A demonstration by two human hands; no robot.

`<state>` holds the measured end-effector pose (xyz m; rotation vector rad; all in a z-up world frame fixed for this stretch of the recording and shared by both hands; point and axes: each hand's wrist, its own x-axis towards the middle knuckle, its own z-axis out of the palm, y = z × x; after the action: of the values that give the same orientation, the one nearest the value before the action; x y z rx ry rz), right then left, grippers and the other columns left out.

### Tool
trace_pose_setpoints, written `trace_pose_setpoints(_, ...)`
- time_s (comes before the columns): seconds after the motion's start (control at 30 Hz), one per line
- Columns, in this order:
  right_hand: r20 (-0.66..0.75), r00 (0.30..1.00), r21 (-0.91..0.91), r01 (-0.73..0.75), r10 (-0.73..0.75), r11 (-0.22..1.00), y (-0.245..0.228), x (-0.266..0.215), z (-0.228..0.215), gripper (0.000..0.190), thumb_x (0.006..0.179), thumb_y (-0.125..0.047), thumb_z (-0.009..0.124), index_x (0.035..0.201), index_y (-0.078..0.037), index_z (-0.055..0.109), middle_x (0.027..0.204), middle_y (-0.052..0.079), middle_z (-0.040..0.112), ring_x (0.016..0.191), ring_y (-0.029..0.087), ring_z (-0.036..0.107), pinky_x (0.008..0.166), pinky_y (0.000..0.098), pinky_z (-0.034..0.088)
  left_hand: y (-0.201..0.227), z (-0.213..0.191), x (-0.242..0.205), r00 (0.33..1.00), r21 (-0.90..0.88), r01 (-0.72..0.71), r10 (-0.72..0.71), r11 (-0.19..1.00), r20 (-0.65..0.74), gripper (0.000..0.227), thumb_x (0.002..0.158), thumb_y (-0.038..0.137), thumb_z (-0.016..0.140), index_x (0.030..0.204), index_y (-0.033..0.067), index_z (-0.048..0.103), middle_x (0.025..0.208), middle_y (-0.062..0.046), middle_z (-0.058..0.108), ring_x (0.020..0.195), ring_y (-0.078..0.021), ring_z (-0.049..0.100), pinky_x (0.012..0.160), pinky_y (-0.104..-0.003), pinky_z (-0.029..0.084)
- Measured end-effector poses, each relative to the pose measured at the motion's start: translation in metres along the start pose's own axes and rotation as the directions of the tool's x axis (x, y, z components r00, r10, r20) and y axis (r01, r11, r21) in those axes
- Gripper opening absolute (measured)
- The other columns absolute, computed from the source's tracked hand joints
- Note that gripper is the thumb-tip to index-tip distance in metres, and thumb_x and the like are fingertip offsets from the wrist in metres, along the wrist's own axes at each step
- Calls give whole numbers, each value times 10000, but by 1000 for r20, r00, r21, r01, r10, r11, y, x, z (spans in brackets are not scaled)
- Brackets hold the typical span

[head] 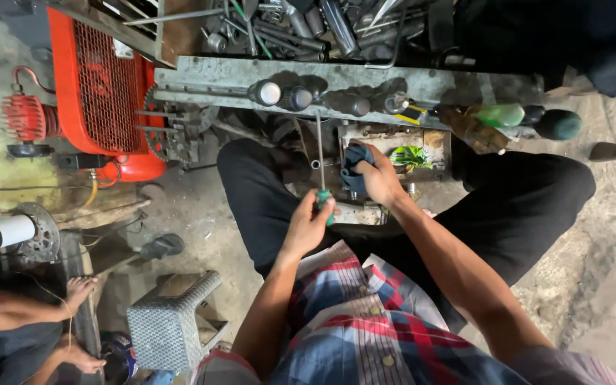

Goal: The person sits on the floor at a low workbench and wipes hand tools with a dark cloth, including a green-handled screwdriver and metal wrenches, turning them over to clean different sides. They reach into a bin of assorted tools to pick up items one at a time and wipe them.

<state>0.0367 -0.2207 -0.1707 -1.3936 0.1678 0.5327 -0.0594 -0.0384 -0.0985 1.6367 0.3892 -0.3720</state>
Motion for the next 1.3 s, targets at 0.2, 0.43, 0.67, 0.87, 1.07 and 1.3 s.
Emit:
trace_pose_setpoints(0.2,205,978,255,-22,-31,967,-12,2,-5,680,831,-65,427,1507,-66,501,1216,64,630,1116,195,562,1003,283,447,-27,6,-20,989,-110,148,-146,983,20,220,1027,214,603,1181,65,555,990,-31,622,839,-123,672,635,-318,630)
trace_pose_setpoints(0.43,328,932,737,-151,-153,659,-25,-17,8,832,724,-77,488,1547,-66,368,1383,112,592,1256,276,575,1093,401,459,-32,9,-46,998,-160,60,-63,985,-13,198,1053,221,587,1192,85,550,982,-38,627,779,-116,653,581,-292,594)
trace_pose_setpoints(0.67,483,862,790,-352,-155,503,11,-20,4,798,794,-136,549,1554,34,371,1431,217,513,1236,322,612,1106,440,496,-20,30,-28,979,-255,205,-201,945,45,182,1041,244,571,1156,103,553,926,-23,625,697,-109,636,491,-283,535)
trace_pose_setpoints(0.87,685,654,716,-522,-322,463,-23,-36,10,841,1011,-511,571,1674,-115,237,1665,166,394,1103,396,634,807,505,514,-30,28,-28,994,-97,107,-106,989,14,200,1063,302,561,1085,106,590,824,10,627,592,-87,575,451,-243,417)
trace_pose_setpoints(1.07,684,729,451,-462,37,764,16,-23,6,823,939,-508,539,1623,-131,279,1543,119,483,1358,245,517,1181,437,340,-29,24,-30,986,-135,148,-157,980,-53,245,1079,373,531,1079,135,590,744,32,536,619,-71,571,470,-228,402)
trace_pose_setpoints(1.3,714,700,569,-576,-6,587,47,-7,-16,504,931,-257,592,1336,42,609,1138,176,723,983,276,692,876,383,538,-27,25,-29,993,-277,46,-73,960,-88,236,1067,330,548,1056,101,492,778,-54,623,549,-96,530,437,-244,373)
